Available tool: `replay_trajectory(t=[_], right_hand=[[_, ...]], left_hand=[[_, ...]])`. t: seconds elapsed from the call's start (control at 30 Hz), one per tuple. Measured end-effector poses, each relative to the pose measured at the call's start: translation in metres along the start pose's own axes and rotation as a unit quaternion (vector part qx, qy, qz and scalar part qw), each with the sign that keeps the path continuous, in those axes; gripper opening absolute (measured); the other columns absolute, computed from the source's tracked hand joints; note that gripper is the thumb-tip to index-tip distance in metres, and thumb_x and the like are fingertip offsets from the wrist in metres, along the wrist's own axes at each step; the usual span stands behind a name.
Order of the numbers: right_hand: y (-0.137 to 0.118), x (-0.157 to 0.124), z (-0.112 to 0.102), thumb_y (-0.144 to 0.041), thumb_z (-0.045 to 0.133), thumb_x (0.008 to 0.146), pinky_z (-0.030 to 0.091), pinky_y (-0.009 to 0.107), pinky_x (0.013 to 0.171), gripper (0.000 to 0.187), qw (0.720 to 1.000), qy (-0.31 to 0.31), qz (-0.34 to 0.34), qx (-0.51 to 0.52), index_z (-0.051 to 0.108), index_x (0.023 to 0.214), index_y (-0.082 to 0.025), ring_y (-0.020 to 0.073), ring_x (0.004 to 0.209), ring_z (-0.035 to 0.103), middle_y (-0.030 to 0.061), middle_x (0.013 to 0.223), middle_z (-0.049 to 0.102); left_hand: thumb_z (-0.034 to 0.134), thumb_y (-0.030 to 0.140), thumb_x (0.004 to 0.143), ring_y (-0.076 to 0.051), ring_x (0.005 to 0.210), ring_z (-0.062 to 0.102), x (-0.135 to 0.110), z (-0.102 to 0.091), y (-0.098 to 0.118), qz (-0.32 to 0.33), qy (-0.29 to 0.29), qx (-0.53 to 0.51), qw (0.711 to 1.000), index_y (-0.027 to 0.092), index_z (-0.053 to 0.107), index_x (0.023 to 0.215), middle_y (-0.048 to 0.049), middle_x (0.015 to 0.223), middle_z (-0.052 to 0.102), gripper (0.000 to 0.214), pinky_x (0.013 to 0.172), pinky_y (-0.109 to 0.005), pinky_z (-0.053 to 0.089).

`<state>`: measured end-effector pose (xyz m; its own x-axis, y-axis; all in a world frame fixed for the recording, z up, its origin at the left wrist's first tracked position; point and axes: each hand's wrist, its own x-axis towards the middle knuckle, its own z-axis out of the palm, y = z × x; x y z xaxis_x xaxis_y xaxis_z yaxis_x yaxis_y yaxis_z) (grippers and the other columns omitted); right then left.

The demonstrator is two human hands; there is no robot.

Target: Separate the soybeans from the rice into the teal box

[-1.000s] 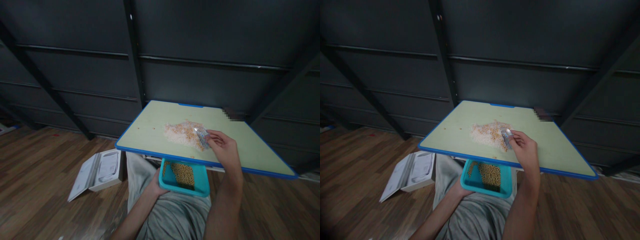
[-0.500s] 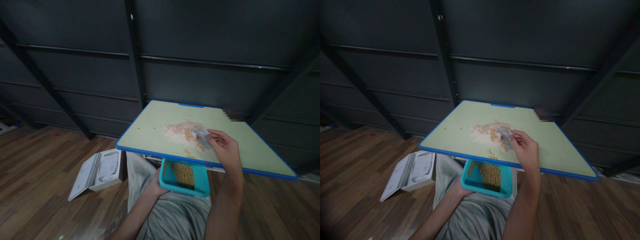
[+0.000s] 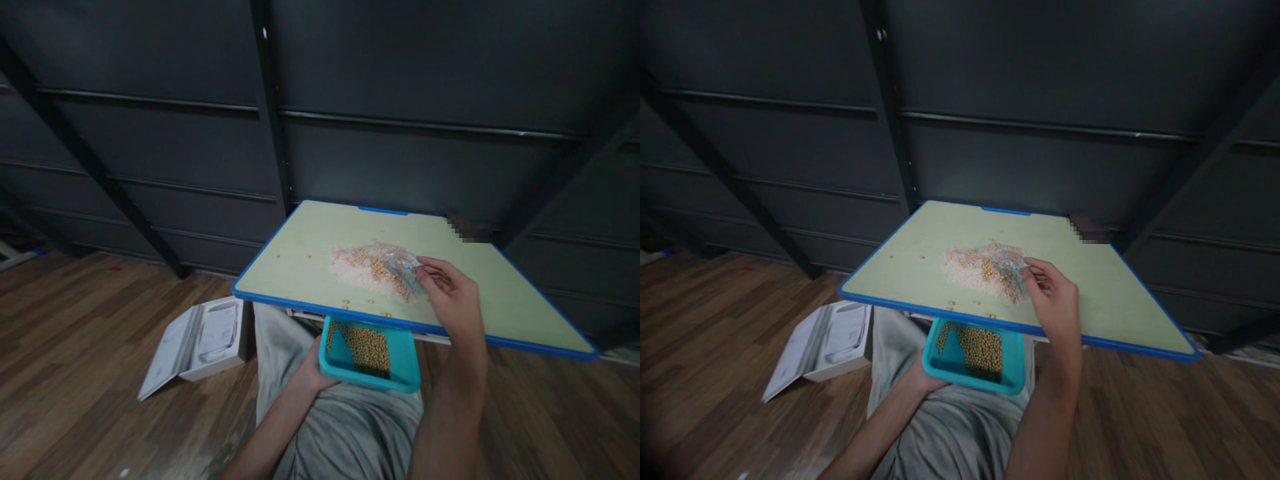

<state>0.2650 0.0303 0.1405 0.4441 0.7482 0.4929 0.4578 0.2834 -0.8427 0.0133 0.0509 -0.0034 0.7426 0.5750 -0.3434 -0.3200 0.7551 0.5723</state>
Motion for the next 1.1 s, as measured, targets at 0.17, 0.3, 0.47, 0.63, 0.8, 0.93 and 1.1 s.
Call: replay_trajectory(t=[0.17,0.3,0.47,0.63,0.8,0.93,1.1], right_hand=[[-0.001,0.0,0.001,-0.044,0.08,0.092,0.063,0.043,0.08,0.03,1.0,-0.011,-0.012,-0.01,0.084,0.11,-0.02,0.029,0.092,0.08,0.0114,0.103,0.086],[-0.004,-0.001,0.002,-0.045,0.079,0.094,0.064,0.045,0.081,0.03,0.999,-0.029,-0.014,-0.027,0.085,0.109,-0.021,0.0299,0.093,0.08,0.0124,0.106,0.086],[-0.006,-0.003,0.001,-0.043,0.079,0.094,0.065,0.044,0.081,0.028,0.998,-0.044,-0.026,-0.032,0.087,0.109,-0.021,0.0295,0.091,0.08,0.0118,0.106,0.088],[-0.008,-0.004,0.002,-0.039,0.08,0.093,0.065,0.044,0.082,0.025,0.997,-0.063,-0.034,-0.027,0.089,0.109,-0.021,0.0283,0.088,0.081,0.0105,0.105,0.089],[-0.013,-0.006,0.007,-0.036,0.079,0.094,0.065,0.042,0.08,0.024,0.995,-0.087,-0.042,-0.024,0.09,0.11,-0.022,0.0265,0.088,0.081,0.0093,0.106,0.089],[-0.019,-0.008,0.011,-0.033,0.077,0.094,0.064,0.04,0.079,0.024,0.991,-0.121,-0.049,-0.023,0.091,0.111,-0.023,0.0255,0.087,0.081,0.0085,0.108,0.089],[-0.026,-0.009,0.015,-0.033,0.076,0.093,0.064,0.04,0.08,0.022,0.988,-0.141,-0.052,-0.021,0.091,0.108,-0.025,0.0258,0.092,0.081,0.0075,0.109,0.09]], left_hand=[[0.086,0.065,0.062,-0.046,0.145,0.065,0.002,-0.003,-0.001,-0.008,0.015,0.017,1.0,0.025,0.077,0.128,-0.0129,0.123,0.088,0.077,0.123,-0.061,0.052],[0.085,0.067,0.063,-0.047,0.145,0.065,0.002,-0.003,-0.003,-0.009,0.012,0.017,1.0,0.027,0.077,0.128,-0.0124,0.124,0.088,0.077,0.123,-0.063,0.051],[0.084,0.069,0.06,-0.047,0.147,0.063,0.001,-0.002,-0.002,-0.008,0.022,0.033,0.999,0.026,0.075,0.131,-0.015,0.126,0.087,0.084,0.125,-0.063,0.049],[0.086,0.068,0.059,-0.047,0.148,0.063,0.002,-0.003,-0.003,-0.008,0.016,0.023,1.0,0.025,0.075,0.129,-0.0149,0.125,0.087,0.082,0.126,-0.063,0.048],[0.084,0.065,0.061,-0.046,0.147,0.064,0.002,-0.008,-0.004,-0.002,0.026,0.018,1.0,0.024,0.076,0.124,-0.0153,0.124,0.087,0.076,0.125,-0.063,0.048],[0.085,0.064,0.058,-0.046,0.146,0.065,0.0,-0.006,-0.002,-0.009,0.034,0.026,0.999,0.024,0.076,0.123,-0.0148,0.122,0.088,0.077,0.124,-0.062,0.05],[0.086,0.063,0.06,-0.045,0.145,0.066,-0.001,-0.004,-0.001,-0.007,0.022,0.015,1.0,0.027,0.077,0.125,-0.0131,0.123,0.088,0.075,0.123,-0.062,0.051]])
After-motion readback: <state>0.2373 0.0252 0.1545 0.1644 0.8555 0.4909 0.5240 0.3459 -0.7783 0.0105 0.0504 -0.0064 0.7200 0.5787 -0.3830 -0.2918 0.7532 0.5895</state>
